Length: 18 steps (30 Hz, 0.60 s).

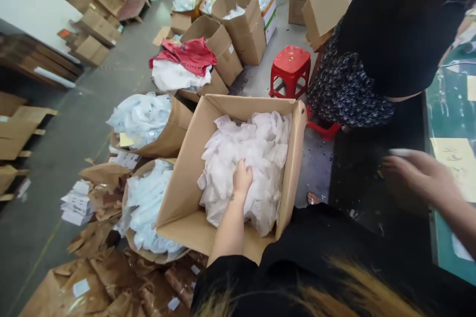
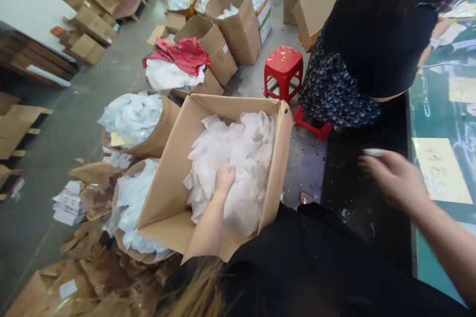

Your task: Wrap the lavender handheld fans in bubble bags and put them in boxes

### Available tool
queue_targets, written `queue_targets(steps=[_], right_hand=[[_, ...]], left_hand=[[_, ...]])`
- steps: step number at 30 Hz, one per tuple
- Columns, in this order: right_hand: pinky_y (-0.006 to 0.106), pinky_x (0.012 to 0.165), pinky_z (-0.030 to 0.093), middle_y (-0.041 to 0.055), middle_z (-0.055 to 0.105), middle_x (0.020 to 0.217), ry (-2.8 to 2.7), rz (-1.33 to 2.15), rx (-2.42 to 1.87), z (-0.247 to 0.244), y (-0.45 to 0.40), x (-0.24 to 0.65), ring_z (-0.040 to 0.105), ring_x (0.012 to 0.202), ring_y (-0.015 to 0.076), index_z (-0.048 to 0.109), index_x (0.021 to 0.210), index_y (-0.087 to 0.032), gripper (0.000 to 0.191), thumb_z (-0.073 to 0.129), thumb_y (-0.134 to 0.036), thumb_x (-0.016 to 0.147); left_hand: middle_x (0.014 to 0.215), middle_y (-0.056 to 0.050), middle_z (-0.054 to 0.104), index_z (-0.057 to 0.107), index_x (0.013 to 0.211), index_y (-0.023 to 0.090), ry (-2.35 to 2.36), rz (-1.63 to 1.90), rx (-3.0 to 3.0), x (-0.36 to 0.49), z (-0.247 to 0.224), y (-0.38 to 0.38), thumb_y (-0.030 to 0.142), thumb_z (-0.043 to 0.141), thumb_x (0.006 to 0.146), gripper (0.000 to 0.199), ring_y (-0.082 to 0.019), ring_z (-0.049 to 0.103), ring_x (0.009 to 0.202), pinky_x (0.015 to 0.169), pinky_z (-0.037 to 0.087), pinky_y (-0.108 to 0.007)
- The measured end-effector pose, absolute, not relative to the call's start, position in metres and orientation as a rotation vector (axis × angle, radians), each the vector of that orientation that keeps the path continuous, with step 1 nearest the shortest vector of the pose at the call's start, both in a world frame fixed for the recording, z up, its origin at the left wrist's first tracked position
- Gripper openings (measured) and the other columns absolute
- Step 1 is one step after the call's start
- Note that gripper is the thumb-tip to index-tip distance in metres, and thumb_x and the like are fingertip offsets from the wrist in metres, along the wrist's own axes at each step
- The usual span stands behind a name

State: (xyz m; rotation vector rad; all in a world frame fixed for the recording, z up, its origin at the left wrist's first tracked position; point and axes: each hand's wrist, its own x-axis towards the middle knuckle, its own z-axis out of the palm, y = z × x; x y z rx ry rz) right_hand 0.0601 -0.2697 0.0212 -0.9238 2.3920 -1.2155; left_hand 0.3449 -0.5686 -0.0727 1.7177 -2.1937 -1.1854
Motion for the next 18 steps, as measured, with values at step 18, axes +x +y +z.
queue_targets(steps=[18], right_hand=[[0.023,0.052,0.043,-0.0035,0.061,0.064,1.26,-1.372,-0.381,0.0,-0.457,0.203,0.054,0.056,0.0115,0.057,0.077,-0.019,0.035,0.076,-0.042,0.06]], left_hand=[[0.104,-0.007,0.06,0.052,0.113,0.023,-0.582,-1.695,1.27,0.391,0.002,-0.431,0.052,0.068,0.072,0.053,-0.011,0.058,0.079,0.064,0.047,-0.02]])
